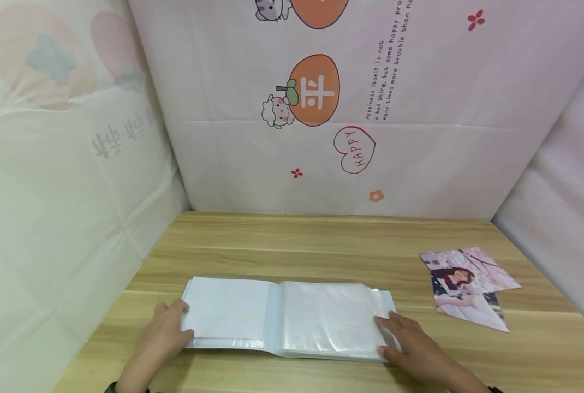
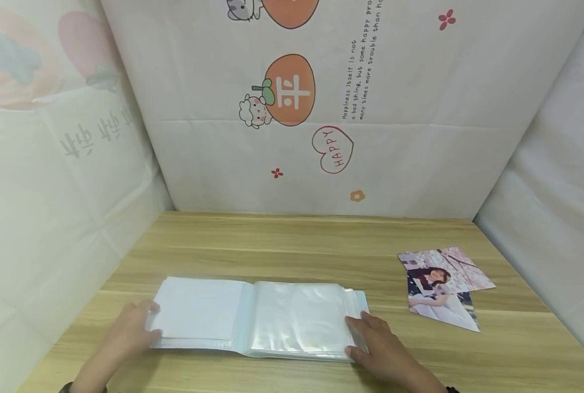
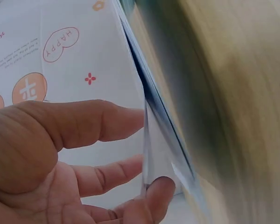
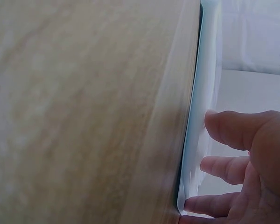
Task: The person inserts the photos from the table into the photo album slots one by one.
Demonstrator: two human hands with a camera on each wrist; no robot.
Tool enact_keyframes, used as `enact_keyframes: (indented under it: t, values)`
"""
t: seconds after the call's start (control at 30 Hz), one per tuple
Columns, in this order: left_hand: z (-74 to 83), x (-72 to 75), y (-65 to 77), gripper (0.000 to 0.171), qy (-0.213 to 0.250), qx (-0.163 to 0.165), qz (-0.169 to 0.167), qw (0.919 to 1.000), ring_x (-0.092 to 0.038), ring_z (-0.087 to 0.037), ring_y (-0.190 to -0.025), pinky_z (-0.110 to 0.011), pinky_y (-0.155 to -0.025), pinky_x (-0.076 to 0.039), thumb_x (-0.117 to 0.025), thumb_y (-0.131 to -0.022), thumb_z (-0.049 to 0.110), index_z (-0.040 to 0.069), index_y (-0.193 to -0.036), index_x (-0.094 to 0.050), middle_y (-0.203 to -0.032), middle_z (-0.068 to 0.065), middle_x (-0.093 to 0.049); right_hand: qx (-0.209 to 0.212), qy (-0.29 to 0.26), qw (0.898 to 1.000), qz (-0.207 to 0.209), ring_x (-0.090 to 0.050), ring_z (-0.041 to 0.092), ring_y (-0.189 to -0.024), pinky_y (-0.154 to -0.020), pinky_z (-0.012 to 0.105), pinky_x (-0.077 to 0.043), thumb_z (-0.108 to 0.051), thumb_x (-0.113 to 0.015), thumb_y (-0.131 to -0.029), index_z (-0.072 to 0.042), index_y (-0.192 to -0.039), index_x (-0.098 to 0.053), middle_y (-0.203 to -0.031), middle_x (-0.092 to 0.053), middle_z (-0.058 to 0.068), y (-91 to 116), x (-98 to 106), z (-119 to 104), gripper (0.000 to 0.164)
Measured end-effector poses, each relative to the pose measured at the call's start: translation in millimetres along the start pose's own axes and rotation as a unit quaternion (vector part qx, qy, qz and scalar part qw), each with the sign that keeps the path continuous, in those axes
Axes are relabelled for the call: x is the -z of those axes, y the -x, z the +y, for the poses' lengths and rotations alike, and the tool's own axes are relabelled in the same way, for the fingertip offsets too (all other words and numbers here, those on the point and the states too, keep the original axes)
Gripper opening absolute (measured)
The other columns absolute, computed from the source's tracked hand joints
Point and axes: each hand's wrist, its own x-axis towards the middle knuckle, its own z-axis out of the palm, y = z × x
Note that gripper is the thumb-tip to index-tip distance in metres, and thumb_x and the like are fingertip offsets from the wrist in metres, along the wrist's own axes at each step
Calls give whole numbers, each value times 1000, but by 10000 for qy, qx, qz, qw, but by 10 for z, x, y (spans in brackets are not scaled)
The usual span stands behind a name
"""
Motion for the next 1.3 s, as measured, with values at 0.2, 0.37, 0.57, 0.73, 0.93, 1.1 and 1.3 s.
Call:
enact_keyframes:
  t: [0.2,0.37,0.57,0.73,0.93,1.1,1.3]
  values:
    - [-48,-69,-24,45,-192,-77,-266,9994,-49,-28,-69,-41,-55,-45,-69,-68,6,-11,-106,-52,-90,-25,-46,-50,-49,9999,-82,-36,50,-119,-90,63,-33,-37,-65,-85,-6,-131,-51,-133,-38,33,-15,14,-14,57]
    - [-74,-108,-53,39,-380,-138,-488,9980,-51,-28,-75,-44,-63,-46,-69,-68,6,-9,-101,-55,-86,-19,-50,-15,-52,10000,-74,-36,51,-119,-90,63,-33,-36,-65,-85,-5,-131,-51,-132,-38,34,-21,31,-24,57]
    - [-78,-125,-74,39,-478,-195,-494,9974,-51,-28,-74,-45,-64,-46,-69,-67,7,-9,-100,-56,-86,-18,-51,30,-49,10000,-27,-36,51,-118,-90,63,-33,-35,-65,-85,-4,-130,-51,-132,-38,35,-21,38,-26,57]
    - [-75,-129,-79,39,-581,-202,-521,9967,-50,-28,-72,-45,-64,-46,-70,-68,8,-9,-101,-57,-86,-18,-50,73,-64,10000,-23,-36,52,-118,-89,64,-33,-34,-65,-85,-3,-130,-51,-131,-38,36,-23,37,-24,56]
    - [-81,-134,-81,40,-583,-235,-564,9964,-49,-28,-72,-44,-63,-45,-69,-69,8,-10,-102,-57,-86,-18,-50,402,-3,9982,449,-44,48,-112,-88,61,-37,-30,-69,-83,-1,-126,-54,-123,-48,31,-44,26,7,54]
    - [-92,-136,-71,41,-510,-208,-602,9967,-49,-27,-71,-42,-62,-45,-68,-69,9,-11,-104,-57,-87,-19,-50,-56,-241,9939,1074,-58,37,-95,-77,50,-47,-26,-71,-82,4,-120,-56,-109,-60,23,-138,156,54,51]
    - [-81,-122,-49,40,-440,-213,-655,9967,-47,-26,-70,-40,-60,-44,-66,-71,8,-11,-105,-57,-88,-19,-50,-955,-100,9877,1237,-58,45,-90,-70,54,-48,-28,-62,-89,10,-122,-49,-110,-53,35,-193,480,298,51]
